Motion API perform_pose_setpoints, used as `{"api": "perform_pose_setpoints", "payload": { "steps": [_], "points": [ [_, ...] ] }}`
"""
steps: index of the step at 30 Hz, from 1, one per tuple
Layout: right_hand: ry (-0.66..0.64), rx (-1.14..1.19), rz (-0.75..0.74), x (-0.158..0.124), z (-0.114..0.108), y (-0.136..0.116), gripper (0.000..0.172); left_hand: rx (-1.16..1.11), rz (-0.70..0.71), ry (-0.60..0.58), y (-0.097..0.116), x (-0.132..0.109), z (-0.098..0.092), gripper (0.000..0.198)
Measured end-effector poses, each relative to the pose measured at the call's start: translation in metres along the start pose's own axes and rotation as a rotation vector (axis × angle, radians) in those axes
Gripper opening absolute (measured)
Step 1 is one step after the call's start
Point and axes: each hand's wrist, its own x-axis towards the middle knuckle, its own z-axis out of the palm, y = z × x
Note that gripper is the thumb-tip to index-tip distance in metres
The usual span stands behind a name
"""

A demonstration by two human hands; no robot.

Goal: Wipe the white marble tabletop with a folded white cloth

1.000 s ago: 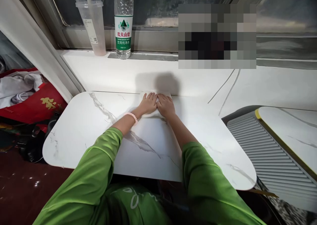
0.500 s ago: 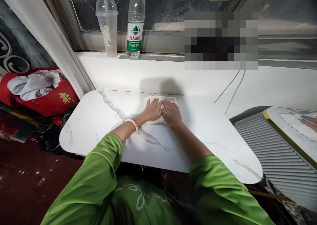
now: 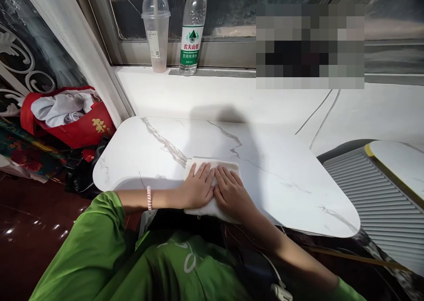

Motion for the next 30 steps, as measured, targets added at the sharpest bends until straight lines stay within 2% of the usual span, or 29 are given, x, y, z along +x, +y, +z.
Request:
{"api": "perform_pose_setpoints", "payload": {
  "steps": [4,8,13,17,21,25,30],
  "points": [
    [0.015,0.064,-0.044,0.016,0.007,0.013,0.052,-0.033,-0.036,-0.066,-0.011,0.009,-0.004,0.058],
    [-0.018,0.071,0.023,0.05,0.022,0.024,0.052,-0.066,-0.116,-0.124,-0.033,0.04,-0.005,0.056],
    [-0.041,0.098,0.088,0.118,0.048,0.049,0.051,-0.072,-0.128,-0.021,-0.083,0.094,0.003,0.053],
    [0.005,0.124,0.121,0.173,0.069,0.072,0.051,-0.062,-0.135,0.011,-0.128,0.139,0.008,0.051],
    [0.055,0.112,0.147,0.208,0.083,0.087,0.049,-0.044,-0.127,0.038,-0.158,0.171,0.011,0.048],
    [0.09,0.094,0.139,0.22,0.091,0.093,0.048,-0.014,-0.134,0.054,-0.168,0.182,0.015,0.047],
    [0.11,0.069,0.093,0.212,0.092,0.091,0.05,0.009,-0.182,0.054,-0.159,0.172,0.018,0.049]
  ]
}}
